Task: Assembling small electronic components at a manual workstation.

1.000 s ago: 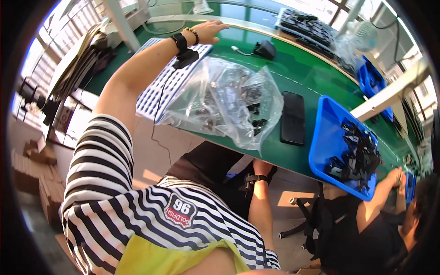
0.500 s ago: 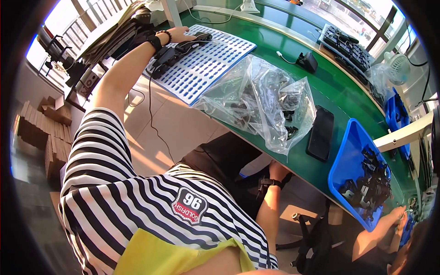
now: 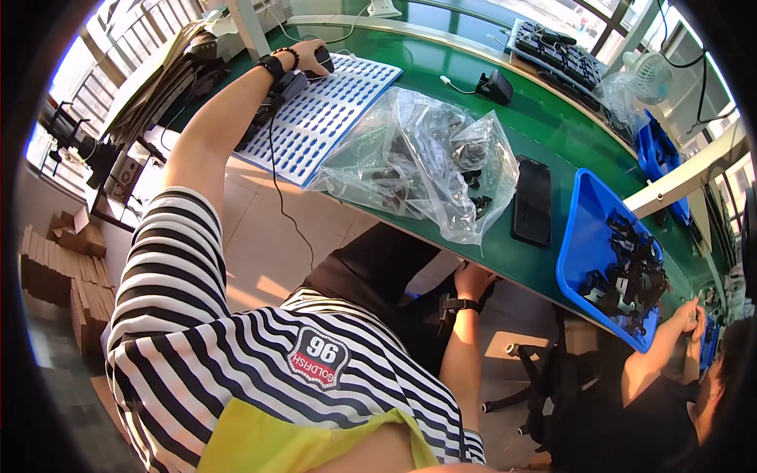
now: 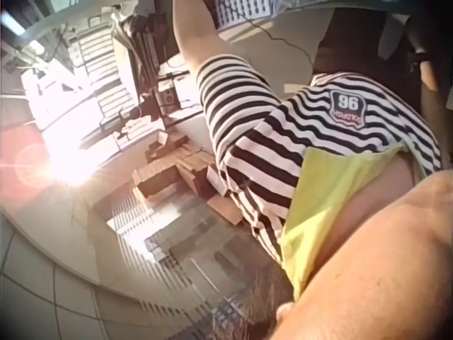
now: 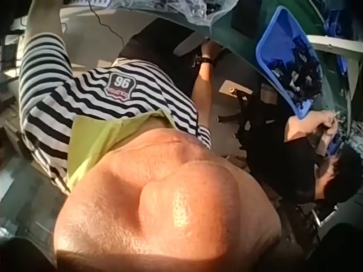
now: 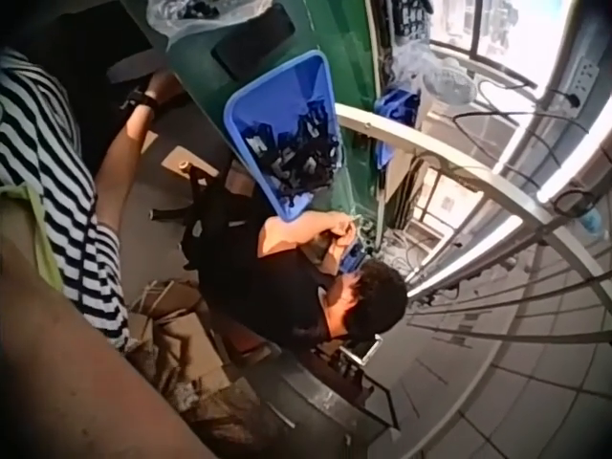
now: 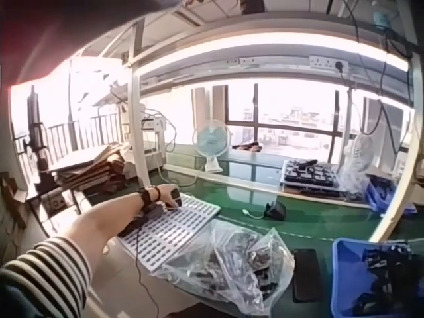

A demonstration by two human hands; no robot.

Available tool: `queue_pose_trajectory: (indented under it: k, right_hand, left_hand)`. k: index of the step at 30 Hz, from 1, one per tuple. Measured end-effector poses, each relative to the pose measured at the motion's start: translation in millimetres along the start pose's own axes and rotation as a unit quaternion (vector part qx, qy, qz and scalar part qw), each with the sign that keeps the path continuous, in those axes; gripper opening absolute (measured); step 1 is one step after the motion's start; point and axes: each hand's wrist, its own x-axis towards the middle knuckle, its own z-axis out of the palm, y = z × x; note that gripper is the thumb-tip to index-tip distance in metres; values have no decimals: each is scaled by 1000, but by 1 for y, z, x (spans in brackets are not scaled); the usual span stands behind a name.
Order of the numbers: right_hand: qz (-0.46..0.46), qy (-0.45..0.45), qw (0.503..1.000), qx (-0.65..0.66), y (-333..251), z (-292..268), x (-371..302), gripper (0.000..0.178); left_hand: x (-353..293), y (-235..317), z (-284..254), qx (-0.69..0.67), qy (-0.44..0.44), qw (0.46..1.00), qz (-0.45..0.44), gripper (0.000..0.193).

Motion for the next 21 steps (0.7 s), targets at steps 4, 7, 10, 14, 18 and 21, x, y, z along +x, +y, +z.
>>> queue_pose_trajectory:
  k: [4, 7, 10, 14, 18, 21]
  right_hand:
    - [19, -1, 1000, 0, 5, 1, 0, 47]
    - [53, -101, 993, -19, -7, -2, 4, 46]
    - [-46, -68, 993, 83, 2, -35, -10, 38]
    - [4, -204, 905, 374, 11, -104, -45, 29]
    - [-41, -299, 866, 398, -14, -237, -66, 22]
    - [-76, -247, 907, 334, -36, -340, -48, 16]
  left_hand:
    - [8, 24, -10, -14, -97, 994, -42, 68]
    - [2, 2, -16, 15, -87, 995, -41, 70]
    - [3, 2, -24, -87, -50, 993, -59, 63]
    - [-11, 14, -54, -392, 2, 919, -38, 53]
    - [-110, 121, -57, -539, -73, 837, 58, 47]
    - [-192, 185, -24, -557, -179, 802, 122, 54]
